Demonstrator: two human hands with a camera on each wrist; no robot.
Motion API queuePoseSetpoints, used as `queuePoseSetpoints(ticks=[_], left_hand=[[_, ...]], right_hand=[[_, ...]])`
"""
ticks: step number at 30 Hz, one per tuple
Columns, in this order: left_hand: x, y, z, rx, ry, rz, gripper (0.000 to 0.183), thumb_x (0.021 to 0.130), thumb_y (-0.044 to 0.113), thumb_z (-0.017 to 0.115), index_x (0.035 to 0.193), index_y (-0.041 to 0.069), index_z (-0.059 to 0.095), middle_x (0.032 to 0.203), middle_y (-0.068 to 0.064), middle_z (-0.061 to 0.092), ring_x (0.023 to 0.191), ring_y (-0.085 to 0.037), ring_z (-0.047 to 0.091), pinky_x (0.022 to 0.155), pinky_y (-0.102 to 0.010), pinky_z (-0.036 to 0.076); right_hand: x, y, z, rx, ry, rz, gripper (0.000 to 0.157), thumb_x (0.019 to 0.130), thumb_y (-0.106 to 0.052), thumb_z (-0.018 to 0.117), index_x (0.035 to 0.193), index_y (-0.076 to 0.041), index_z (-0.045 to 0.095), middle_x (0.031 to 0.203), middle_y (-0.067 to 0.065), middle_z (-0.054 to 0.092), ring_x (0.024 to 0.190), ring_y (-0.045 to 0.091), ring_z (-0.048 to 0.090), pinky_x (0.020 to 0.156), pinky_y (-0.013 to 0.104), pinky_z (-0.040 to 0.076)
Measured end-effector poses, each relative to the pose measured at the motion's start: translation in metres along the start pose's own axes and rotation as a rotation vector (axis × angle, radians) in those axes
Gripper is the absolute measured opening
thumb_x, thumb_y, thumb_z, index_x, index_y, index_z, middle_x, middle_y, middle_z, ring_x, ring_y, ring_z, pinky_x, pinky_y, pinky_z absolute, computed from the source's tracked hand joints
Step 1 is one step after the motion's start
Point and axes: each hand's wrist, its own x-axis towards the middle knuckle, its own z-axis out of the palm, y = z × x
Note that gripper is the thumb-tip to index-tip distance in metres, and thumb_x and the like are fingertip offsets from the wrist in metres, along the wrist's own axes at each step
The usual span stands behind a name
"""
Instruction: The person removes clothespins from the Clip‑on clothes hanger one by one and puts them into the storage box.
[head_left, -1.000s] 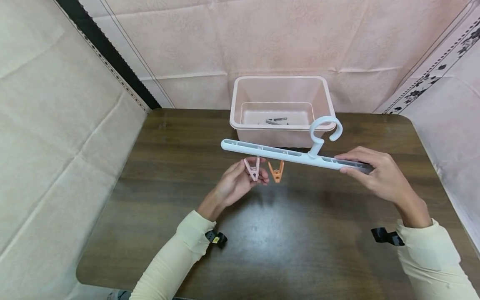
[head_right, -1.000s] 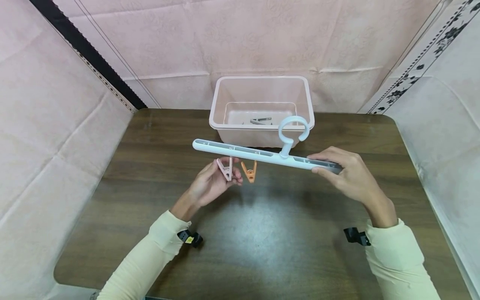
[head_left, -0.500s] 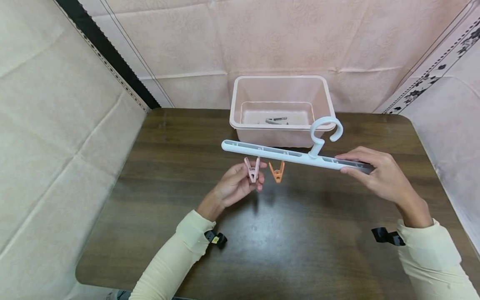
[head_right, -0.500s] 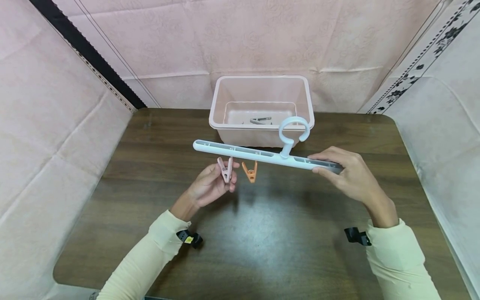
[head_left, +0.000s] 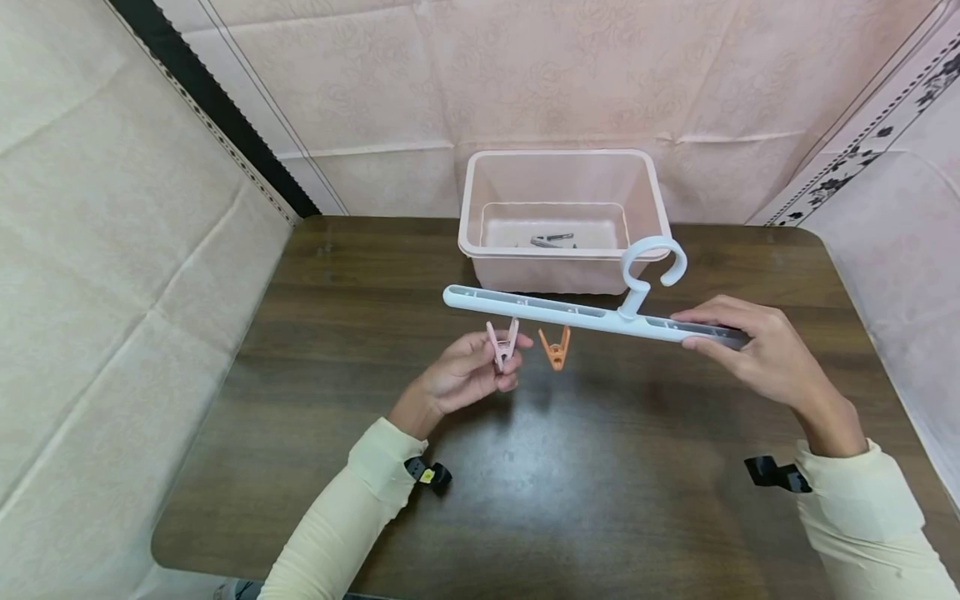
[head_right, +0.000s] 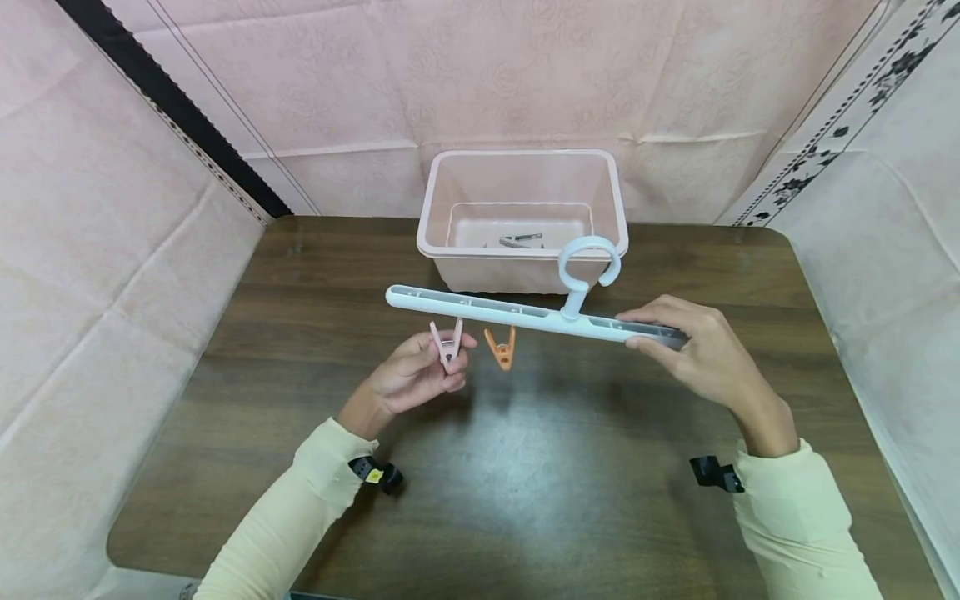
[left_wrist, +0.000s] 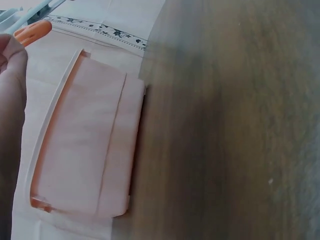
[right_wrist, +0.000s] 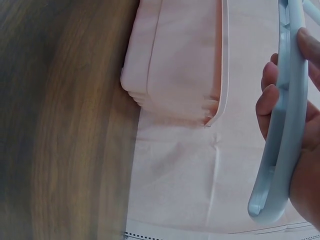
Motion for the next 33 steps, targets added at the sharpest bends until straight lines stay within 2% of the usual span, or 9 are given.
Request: queuePoseSetpoints(ticks=[6, 9, 12, 14, 20, 24, 26, 30, 33], left_hand=[[0.000, 0.003, 0.004, 0.197, 0.074, 0.024, 0.031, 0.099, 0.033, 0.062, 0.109, 0.003, 0.063, 0.084, -0.003, 0.053, 0.069, -0.014, 0.046, 0.069, -0.026, 0.040], [0.000, 0.003, 0.008, 0.356, 0.152, 0.059, 0.020, 0.103, 0.017, 0.057, 0.102, -0.003, 0.061, 0.087, -0.007, 0.053, 0.069, -0.014, 0.047, 0.065, -0.025, 0.042], [-0.001, 0.002, 0.013, 0.541, 0.216, 0.123, 0.014, 0.097, -0.003, 0.048, 0.100, -0.013, 0.058, 0.086, -0.011, 0.054, 0.067, -0.014, 0.049, 0.060, -0.024, 0.045], [-0.001, 0.001, 0.015, 0.673, 0.247, 0.171, 0.016, 0.095, -0.008, 0.046, 0.102, -0.016, 0.057, 0.083, -0.012, 0.055, 0.065, -0.015, 0.051, 0.058, -0.025, 0.046], [-0.003, -0.005, 0.021, 0.979, 0.346, 0.289, 0.016, 0.099, -0.007, 0.051, 0.109, -0.011, 0.063, 0.076, -0.011, 0.057, 0.061, -0.021, 0.056, 0.055, -0.024, 0.045], [-0.004, -0.011, 0.022, 1.137, 0.413, 0.381, 0.015, 0.096, -0.010, 0.058, 0.109, -0.011, 0.066, 0.070, -0.011, 0.061, 0.057, -0.028, 0.058, 0.050, -0.023, 0.043], [-0.003, -0.013, 0.022, 1.222, 0.436, 0.445, 0.019, 0.093, -0.012, 0.062, 0.111, -0.012, 0.066, 0.068, -0.010, 0.061, 0.055, -0.027, 0.058, 0.048, -0.023, 0.043], [-0.001, -0.017, 0.019, 1.399, 0.456, 0.601, 0.026, 0.097, 0.009, 0.065, 0.112, -0.013, 0.066, 0.069, -0.009, 0.062, 0.056, -0.019, 0.059, 0.048, -0.025, 0.047], [0.001, -0.019, 0.018, 1.463, 0.460, 0.675, 0.039, 0.100, 0.024, 0.061, 0.110, -0.013, 0.067, 0.072, -0.010, 0.063, 0.059, -0.016, 0.060, 0.048, -0.027, 0.049]], right_hand=[[-0.003, 0.003, -0.002, 0.009, -0.021, 0.006, 0.047, 0.071, 0.011, 0.084, 0.110, -0.014, 0.076, 0.100, -0.006, 0.069, 0.078, 0.004, 0.055, 0.069, 0.017, 0.040], [-0.005, 0.004, -0.002, 0.017, -0.023, 0.008, 0.048, 0.069, 0.013, 0.084, 0.110, -0.012, 0.076, 0.099, -0.005, 0.070, 0.076, 0.005, 0.054, 0.067, 0.017, 0.040], [-0.005, 0.005, -0.002, 0.023, -0.027, 0.012, 0.049, 0.069, 0.014, 0.084, 0.110, -0.011, 0.077, 0.098, -0.005, 0.069, 0.075, 0.005, 0.054, 0.065, 0.017, 0.040], [-0.005, 0.004, -0.003, 0.028, -0.031, 0.017, 0.049, 0.069, 0.014, 0.083, 0.110, -0.012, 0.077, 0.097, -0.005, 0.069, 0.073, 0.005, 0.054, 0.064, 0.018, 0.040], [-0.005, 0.003, -0.003, 0.030, -0.030, 0.005, 0.049, 0.069, 0.016, 0.083, 0.110, -0.010, 0.077, 0.094, -0.005, 0.069, 0.071, 0.006, 0.053, 0.062, 0.018, 0.040], [-0.004, 0.003, -0.004, 0.018, -0.024, -0.004, 0.050, 0.068, 0.016, 0.083, 0.110, -0.010, 0.076, 0.096, -0.004, 0.069, 0.073, 0.005, 0.054, 0.064, 0.017, 0.040], [-0.004, 0.003, -0.005, 0.019, -0.023, -0.004, 0.051, 0.068, 0.016, 0.083, 0.110, -0.011, 0.076, 0.098, -0.004, 0.070, 0.074, 0.005, 0.055, 0.066, 0.016, 0.040], [-0.003, 0.002, -0.005, 0.030, -0.029, -0.015, 0.050, 0.069, 0.016, 0.083, 0.111, -0.010, 0.076, 0.098, -0.004, 0.070, 0.074, 0.006, 0.054, 0.066, 0.016, 0.040], [-0.005, 0.002, -0.004, 0.016, -0.021, -0.011, 0.047, 0.072, 0.013, 0.083, 0.111, -0.011, 0.077, 0.097, -0.005, 0.070, 0.072, 0.005, 0.053, 0.064, 0.016, 0.040]])
